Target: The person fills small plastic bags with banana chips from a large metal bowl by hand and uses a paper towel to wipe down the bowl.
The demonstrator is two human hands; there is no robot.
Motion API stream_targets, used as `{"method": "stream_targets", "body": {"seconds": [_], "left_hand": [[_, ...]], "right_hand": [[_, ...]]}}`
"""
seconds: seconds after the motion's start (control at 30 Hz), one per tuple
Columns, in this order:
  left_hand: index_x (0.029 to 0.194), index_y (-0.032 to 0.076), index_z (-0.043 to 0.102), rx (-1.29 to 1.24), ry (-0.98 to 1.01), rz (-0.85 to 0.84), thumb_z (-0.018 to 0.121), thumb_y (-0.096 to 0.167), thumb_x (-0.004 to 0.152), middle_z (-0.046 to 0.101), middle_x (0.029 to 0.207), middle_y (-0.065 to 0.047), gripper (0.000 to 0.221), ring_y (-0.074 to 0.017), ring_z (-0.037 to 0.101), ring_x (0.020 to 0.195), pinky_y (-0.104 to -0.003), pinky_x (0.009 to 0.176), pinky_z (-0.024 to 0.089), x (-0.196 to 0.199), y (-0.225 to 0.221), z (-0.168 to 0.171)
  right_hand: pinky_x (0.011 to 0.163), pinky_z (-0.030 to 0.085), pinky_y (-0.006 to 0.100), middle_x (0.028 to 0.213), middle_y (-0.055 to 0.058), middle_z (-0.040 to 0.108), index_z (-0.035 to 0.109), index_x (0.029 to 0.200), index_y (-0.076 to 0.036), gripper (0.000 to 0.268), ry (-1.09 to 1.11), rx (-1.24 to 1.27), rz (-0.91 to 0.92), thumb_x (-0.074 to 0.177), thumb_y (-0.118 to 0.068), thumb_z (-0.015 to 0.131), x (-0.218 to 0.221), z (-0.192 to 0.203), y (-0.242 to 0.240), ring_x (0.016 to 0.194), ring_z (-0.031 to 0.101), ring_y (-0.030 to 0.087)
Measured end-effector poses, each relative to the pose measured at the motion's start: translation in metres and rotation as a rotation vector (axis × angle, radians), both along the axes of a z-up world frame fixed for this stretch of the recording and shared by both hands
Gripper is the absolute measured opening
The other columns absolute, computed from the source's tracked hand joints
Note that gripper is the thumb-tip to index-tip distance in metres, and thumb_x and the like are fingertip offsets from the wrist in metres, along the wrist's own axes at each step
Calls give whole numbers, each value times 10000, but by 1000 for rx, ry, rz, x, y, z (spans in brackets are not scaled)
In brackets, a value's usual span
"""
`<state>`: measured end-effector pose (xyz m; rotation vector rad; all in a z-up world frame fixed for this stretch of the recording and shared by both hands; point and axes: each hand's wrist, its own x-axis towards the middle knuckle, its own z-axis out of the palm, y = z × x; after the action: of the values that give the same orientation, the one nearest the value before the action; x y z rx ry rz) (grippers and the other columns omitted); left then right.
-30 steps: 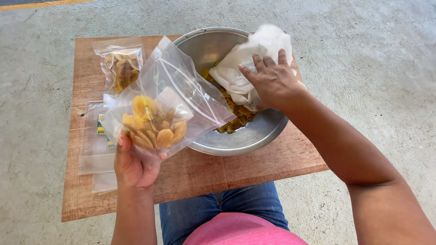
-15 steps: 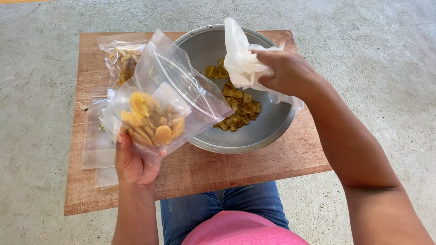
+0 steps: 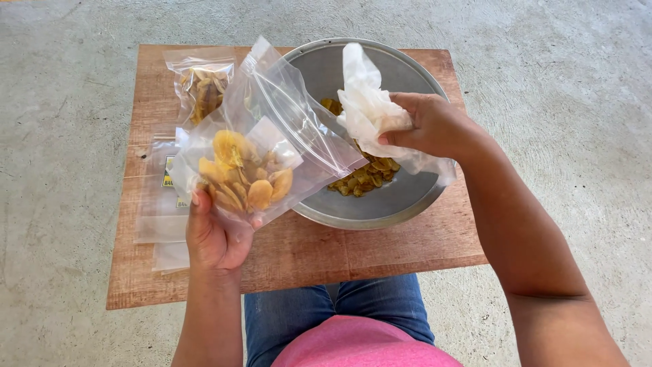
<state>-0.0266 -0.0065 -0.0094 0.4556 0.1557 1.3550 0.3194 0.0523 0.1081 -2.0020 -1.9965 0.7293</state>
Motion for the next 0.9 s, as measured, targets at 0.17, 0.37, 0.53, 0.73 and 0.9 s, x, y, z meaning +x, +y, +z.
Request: {"method": "stream_targets", "body": {"seconds": [0.17, 0.37, 0.53, 0.73, 0.9], "left_hand": [[1450, 51, 547, -8, -3, -4, 777, 351, 992, 675, 1315, -113, 593, -283, 690, 1152, -373, 693, 633, 5, 1, -3], [1446, 42, 538, -30, -7, 0, 772, 338, 991, 672, 1298, -127, 591, -280, 690, 1136, -367, 694, 636, 16, 0, 1], [1452, 46, 526, -49, -10, 14, 764, 342, 996, 665, 1311, -121, 594, -279, 679, 1152, -361, 696, 633, 15, 0, 3], [1475, 79, 513, -43, -34, 64, 764, 361, 982, 659, 1339, -90, 621, -265, 668, 1179, -345, 679, 625, 9, 0, -1], [1493, 64, 509, -40, -22, 86, 762, 374, 983, 656, 1340, -92, 648, -259, 671, 1187, -334, 680, 623, 5, 0, -4]], "right_hand": [[934, 568, 366, 1192, 159, 754, 521, 1460, -34, 789, 177, 35, -50, 782, -277, 843, 0, -3, -6, 1064, 741, 216], [957, 554, 372, 1332, 190, 681, 521, 1471, 13, 734, 218, 249, 55, 843, -206, 831, 6, -21, -10, 1162, 682, 250], [898, 585, 353, 1242, 168, 757, 563, 1479, -42, 646, 205, 250, -13, 889, -170, 792, 16, -24, -12, 1078, 714, 232], [915, 608, 340, 1221, 185, 758, 545, 1458, -18, 676, 398, 173, -83, 853, -213, 776, 15, -14, -11, 1078, 749, 235], [964, 595, 373, 1289, 210, 698, 440, 1544, -59, 790, 186, 72, -180, 854, -212, 795, 11, 1, -9, 1098, 725, 259]]}}
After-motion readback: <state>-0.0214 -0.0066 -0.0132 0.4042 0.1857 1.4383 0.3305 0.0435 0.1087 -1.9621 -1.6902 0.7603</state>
